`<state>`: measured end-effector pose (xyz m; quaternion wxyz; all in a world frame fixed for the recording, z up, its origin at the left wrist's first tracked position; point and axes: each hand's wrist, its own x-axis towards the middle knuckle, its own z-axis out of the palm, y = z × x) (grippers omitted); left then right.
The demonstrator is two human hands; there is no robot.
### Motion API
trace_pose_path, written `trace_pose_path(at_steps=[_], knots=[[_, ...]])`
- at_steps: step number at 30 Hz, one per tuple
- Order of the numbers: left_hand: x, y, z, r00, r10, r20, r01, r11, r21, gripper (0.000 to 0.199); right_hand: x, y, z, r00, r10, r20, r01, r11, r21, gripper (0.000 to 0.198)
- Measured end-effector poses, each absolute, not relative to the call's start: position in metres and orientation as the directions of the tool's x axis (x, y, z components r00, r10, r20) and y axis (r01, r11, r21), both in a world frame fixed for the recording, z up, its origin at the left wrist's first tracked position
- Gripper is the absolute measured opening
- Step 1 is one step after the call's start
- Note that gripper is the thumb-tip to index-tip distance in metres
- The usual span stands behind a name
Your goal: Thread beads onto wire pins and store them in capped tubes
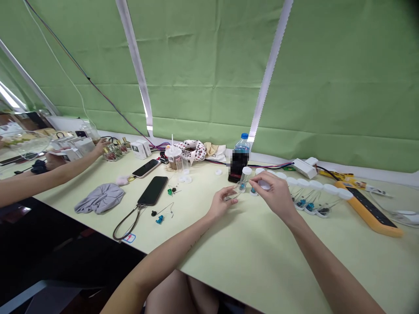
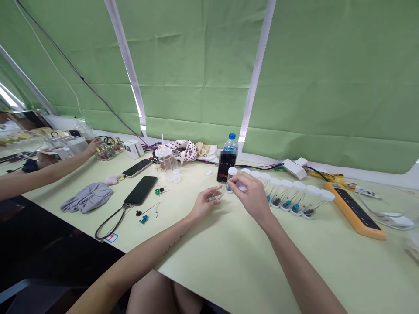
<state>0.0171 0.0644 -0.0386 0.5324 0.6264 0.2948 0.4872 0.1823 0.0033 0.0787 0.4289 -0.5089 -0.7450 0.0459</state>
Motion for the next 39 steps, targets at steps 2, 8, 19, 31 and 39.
trace_pose_path(at_steps=[2,8,19,31,39], knots=[[0.019,0.062,-0.039,0.374,0.876,0.305,-0.171,-0.258,0.951,0.051,0.183,0.005,0.076,-0.122,0.773,0.623,0.706,0.509,-0.493,0.021],[0.021,0.059,-0.039,0.433,0.847,0.308,-0.247,-0.218,0.944,0.050,0.183,0.014,0.066,-0.204,0.818,0.538,0.708,0.503,-0.496,0.026],[0.019,0.054,-0.032,0.420,0.863,0.280,-0.218,-0.203,0.955,0.056,0.193,0.015,0.065,-0.147,0.911,0.385,0.709,0.369,-0.601,0.025],[0.020,0.054,-0.038,0.495,0.778,0.386,-0.165,-0.352,0.921,0.056,0.196,0.011,0.074,-0.290,0.919,0.267,0.793,0.387,-0.470,0.030],[0.024,0.053,-0.045,0.526,0.787,0.323,-0.231,-0.233,0.945,0.059,0.199,0.017,0.068,-0.412,0.853,0.321,0.787,0.510,-0.346,0.031]])
